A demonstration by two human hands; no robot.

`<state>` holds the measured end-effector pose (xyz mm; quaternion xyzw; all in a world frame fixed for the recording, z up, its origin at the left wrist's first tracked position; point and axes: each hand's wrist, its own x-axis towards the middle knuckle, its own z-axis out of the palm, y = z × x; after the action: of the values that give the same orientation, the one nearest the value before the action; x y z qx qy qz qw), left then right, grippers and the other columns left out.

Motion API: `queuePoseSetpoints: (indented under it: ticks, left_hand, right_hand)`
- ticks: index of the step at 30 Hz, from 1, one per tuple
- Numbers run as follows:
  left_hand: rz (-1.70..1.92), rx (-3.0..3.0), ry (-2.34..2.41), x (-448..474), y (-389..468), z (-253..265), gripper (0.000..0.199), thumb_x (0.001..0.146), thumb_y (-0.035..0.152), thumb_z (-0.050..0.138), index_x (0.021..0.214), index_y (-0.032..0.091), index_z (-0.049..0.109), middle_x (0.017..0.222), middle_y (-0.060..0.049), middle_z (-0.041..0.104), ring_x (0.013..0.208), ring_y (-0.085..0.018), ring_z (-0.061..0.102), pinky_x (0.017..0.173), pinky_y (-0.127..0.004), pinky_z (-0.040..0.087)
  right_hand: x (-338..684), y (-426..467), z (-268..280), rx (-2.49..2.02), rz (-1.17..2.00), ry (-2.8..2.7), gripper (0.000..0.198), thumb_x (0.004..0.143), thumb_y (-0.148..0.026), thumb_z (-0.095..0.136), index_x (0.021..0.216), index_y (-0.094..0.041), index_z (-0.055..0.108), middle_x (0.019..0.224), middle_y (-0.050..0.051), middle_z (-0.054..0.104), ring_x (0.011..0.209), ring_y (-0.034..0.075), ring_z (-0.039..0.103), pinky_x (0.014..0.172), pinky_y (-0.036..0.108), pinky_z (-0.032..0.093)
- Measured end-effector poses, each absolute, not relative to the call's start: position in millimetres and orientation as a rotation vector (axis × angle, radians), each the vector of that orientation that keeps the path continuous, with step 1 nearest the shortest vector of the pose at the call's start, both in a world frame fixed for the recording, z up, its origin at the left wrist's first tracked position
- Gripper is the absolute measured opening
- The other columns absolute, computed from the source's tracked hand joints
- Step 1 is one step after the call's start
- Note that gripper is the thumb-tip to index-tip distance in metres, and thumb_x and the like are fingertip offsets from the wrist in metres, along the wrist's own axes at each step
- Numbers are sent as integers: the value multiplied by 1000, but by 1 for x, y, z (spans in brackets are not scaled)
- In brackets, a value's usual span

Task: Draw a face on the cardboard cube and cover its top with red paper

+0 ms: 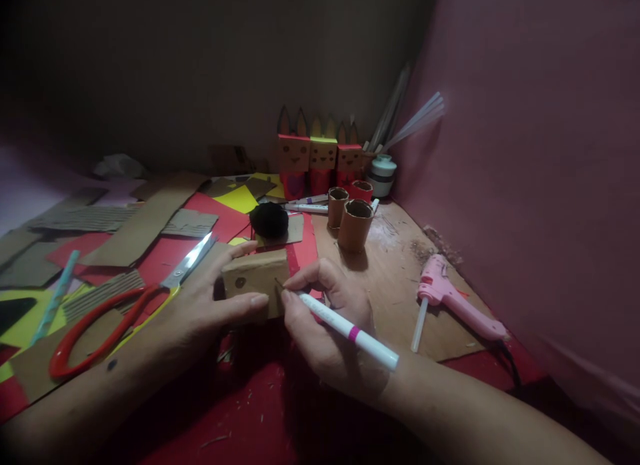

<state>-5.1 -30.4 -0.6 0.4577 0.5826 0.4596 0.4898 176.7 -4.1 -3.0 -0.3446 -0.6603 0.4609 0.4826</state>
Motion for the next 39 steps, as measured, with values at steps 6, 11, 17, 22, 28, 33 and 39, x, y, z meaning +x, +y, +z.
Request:
queuePoseSetpoints:
  ticks: [6, 11, 17, 22, 28, 33, 39]
  left_hand:
    - [1117, 1127, 1429, -5, -30, -2, 81, 72, 42, 84, 142, 26, 46, 116, -9, 72, 109, -33, 68, 83, -38, 58]
    - [1188, 1109, 1458, -1, -31, -1, 77, 69, 40, 83, 138, 25, 51, 115, -9, 71, 104, -33, 69, 81, -38, 59]
    - [1196, 1091, 1451, 2, -32, 1, 78, 68, 40, 83, 137, 24, 51, 114, -10, 71, 104, -35, 69, 82, -40, 59]
    - [1181, 1099, 1454, -1, -31, 0, 77, 68, 41, 84, 136, 24, 53, 112, -10, 72, 103, -35, 69, 78, -38, 59]
    - [1146, 1115, 1470, -2, -31, 0, 81, 67, 42, 84, 138, 24, 51, 115, -10, 71, 104, -35, 69, 84, -41, 59]
    - [1210, 1093, 1469, 2, -31, 0, 75, 66, 40, 84, 132, 24, 54, 108, -8, 73, 101, -34, 71, 81, -41, 59]
    - [1198, 1082, 1442, 1, -30, -1, 76, 66, 39, 84, 134, 24, 53, 111, -9, 74, 104, -36, 71, 85, -44, 59]
  right_hand:
    - [178, -3, -5, -867, 1076, -1611, 9, 83, -27, 65, 80, -23, 58, 60, -3, 56, 49, 11, 48, 41, 23, 33]
    - [177, -3, -5, -864, 1093, -1617, 8, 84, -27, 64, 80, -23, 58, 56, -5, 53, 45, 11, 46, 39, 23, 34]
    - [176, -3, -5, -859, 1083, -1610, 8, 83, -26, 64, 80, -23, 58, 55, -5, 53, 45, 11, 47, 39, 23, 35]
    - [176, -2, -5, -887, 1082, -1619, 9, 83, -27, 65, 79, -23, 58, 53, -6, 51, 44, 11, 46, 39, 22, 35]
    - [177, -2, -6, -909, 1087, -1613, 10, 83, -29, 65, 78, -23, 58, 55, -5, 53, 45, 11, 47, 40, 23, 36]
    - [177, -2, -7, -892, 1067, -1618, 10, 84, -27, 66, 79, -23, 58, 54, -5, 52, 44, 10, 46, 40, 22, 35]
    - [176, -2, -6, -881, 1068, -1589, 13, 83, -26, 68, 77, -24, 57, 55, -5, 55, 45, 11, 49, 40, 21, 37]
